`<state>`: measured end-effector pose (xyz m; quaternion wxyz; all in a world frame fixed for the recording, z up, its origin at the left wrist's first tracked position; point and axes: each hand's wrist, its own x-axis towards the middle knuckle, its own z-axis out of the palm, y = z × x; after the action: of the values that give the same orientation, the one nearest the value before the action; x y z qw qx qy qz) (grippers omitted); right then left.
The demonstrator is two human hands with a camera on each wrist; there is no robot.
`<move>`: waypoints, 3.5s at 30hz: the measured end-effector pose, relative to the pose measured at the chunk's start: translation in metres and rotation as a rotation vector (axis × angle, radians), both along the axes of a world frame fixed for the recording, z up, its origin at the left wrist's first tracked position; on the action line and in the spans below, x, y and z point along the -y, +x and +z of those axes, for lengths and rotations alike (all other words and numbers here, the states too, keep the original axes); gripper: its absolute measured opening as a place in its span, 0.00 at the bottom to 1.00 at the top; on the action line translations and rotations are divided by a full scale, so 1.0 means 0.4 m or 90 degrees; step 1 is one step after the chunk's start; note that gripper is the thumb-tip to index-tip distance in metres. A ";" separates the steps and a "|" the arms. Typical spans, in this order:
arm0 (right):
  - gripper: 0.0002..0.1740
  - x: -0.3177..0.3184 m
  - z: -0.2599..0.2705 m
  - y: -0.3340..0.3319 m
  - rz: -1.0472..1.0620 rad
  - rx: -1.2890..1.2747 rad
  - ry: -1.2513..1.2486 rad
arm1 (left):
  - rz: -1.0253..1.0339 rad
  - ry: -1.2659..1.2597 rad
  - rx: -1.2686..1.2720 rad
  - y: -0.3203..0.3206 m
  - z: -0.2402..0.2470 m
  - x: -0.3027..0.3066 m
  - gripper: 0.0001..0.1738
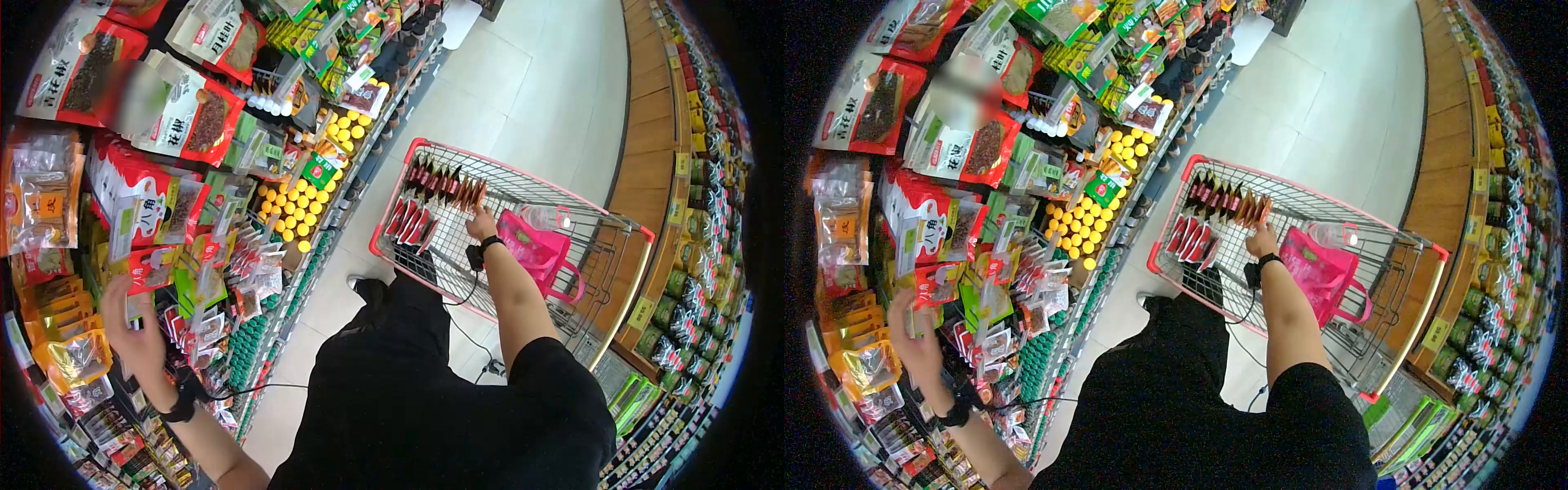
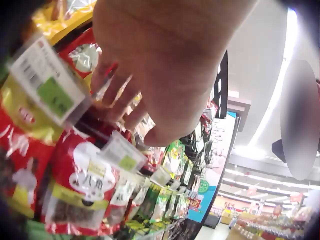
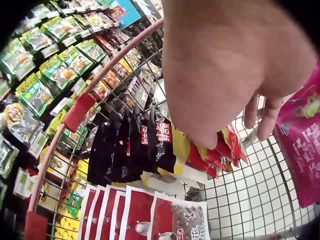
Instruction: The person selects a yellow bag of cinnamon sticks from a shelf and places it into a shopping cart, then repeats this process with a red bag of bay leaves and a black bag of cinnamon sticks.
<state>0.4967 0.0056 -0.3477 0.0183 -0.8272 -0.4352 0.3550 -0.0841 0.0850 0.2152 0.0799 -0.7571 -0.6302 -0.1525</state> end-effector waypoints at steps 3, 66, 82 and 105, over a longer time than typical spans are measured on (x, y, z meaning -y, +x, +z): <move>0.37 -0.008 -0.018 0.008 0.049 0.035 -0.025 | -0.089 0.017 -0.094 0.109 -0.044 0.019 0.13; 0.19 -0.086 1.182 -1.144 0.568 -0.812 0.261 | -0.156 0.067 0.713 -0.225 -0.167 0.381 0.15; 0.07 -0.140 1.343 -1.154 0.441 -0.762 0.560 | -0.263 0.027 0.676 -0.229 -0.011 0.232 0.18; 0.11 -0.423 1.483 -1.280 0.514 -0.896 0.572 | -0.164 0.415 0.366 -0.205 0.338 0.112 0.36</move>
<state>-0.0154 0.1748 0.2454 0.4720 -0.1224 -0.6758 0.5527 -0.1660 0.0400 0.3504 0.1162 -0.6918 -0.4464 -0.5555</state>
